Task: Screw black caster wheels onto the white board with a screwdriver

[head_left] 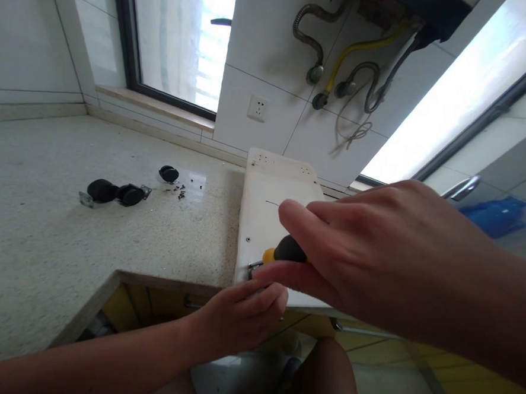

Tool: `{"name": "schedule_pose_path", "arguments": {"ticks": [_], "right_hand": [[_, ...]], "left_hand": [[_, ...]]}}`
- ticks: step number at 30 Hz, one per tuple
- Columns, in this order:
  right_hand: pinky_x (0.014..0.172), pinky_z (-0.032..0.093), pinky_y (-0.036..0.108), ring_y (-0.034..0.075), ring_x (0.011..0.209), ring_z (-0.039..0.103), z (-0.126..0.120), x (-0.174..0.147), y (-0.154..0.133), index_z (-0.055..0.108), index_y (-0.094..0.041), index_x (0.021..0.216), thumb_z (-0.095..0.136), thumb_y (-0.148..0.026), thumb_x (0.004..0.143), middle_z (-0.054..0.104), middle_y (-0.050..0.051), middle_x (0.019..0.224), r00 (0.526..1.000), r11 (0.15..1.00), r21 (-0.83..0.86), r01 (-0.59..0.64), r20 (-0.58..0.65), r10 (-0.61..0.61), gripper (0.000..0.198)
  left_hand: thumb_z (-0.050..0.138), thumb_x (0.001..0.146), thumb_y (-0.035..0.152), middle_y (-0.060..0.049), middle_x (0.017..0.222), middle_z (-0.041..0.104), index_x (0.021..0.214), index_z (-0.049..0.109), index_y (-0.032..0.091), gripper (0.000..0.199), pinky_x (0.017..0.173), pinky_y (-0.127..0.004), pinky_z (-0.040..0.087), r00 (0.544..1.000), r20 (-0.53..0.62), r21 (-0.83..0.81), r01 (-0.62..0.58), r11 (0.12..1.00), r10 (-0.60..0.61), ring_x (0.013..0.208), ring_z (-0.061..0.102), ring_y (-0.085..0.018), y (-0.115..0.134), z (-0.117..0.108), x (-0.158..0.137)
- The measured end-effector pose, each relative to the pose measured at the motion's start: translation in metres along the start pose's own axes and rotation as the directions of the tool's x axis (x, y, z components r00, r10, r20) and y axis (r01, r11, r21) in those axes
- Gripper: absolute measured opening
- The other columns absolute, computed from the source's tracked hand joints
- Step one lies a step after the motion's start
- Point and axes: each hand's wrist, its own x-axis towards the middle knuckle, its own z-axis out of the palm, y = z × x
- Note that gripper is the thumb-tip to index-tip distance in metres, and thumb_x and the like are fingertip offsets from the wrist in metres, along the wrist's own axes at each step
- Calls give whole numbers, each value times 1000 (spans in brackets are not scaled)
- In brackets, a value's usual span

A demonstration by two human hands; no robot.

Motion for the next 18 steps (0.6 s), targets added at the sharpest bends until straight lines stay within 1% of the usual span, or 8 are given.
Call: {"name": "schedule_pose_path", "arguments": {"ticks": [4,6,8,10,12,14,17,18], "right_hand": [[48,22,26,12,49,47,-4,-2,5,51,-26,111,68,-36,102,65,-4,80,993,959,278,60,78,-84,21],[49,21,27,13,48,46,-2,-3,4,52,-25,106,57,-37,109,61,-5,70,992,967,248,54,97,-80,14],[50,14,30,16,45,38,0,-3,1,52,-25,94,47,-51,114,51,-3,58,997,996,87,-1,74,-6,34],[50,12,31,16,46,37,1,-3,1,55,-24,95,52,-55,111,55,-2,61,999,999,41,-26,40,24,35],[48,18,28,14,50,47,-1,-3,3,56,-24,111,70,-36,101,66,-2,80,997,981,193,33,67,-46,21],[48,22,24,11,53,51,-4,-2,5,54,-26,120,75,-20,93,69,-4,89,985,936,339,95,106,-138,35],[50,15,28,12,47,31,-4,2,3,57,-25,104,68,-36,104,58,-5,66,986,974,219,48,145,-81,16],[52,12,30,12,48,19,-4,3,2,57,-25,95,61,-47,108,52,-5,59,991,991,133,5,135,-23,26]], "left_hand": [[69,104,12,-8,137,76,107,81,16,13,140,-40,39,1000,-12,4,-12,1000,12,137,63,-20,-2,-3,4],[68,104,13,-8,138,76,108,81,16,13,141,-40,38,1000,-7,14,-10,1000,10,139,63,-20,-3,-4,5],[69,104,15,-7,138,77,106,81,18,12,140,-38,39,1000,3,24,-9,1000,9,137,63,-20,-3,-4,5],[69,104,15,-7,137,77,107,81,18,12,140,-38,40,1000,-4,21,-9,1000,9,135,64,-19,-3,-3,4],[69,104,14,-8,138,76,108,80,16,13,140,-40,40,1000,-12,12,-17,1000,17,135,64,-20,-3,-2,4],[68,104,13,-9,137,76,107,80,15,13,141,-41,38,1000,-13,4,-21,1000,22,135,64,-21,-3,-2,3],[68,104,13,-8,134,76,107,80,16,13,139,-39,40,1000,-5,10,-18,1000,18,131,65,-19,-2,-3,3],[69,104,13,-8,135,76,107,80,17,12,138,-39,41,1000,2,17,-19,1000,19,131,65,-19,-2,-3,3]]}}
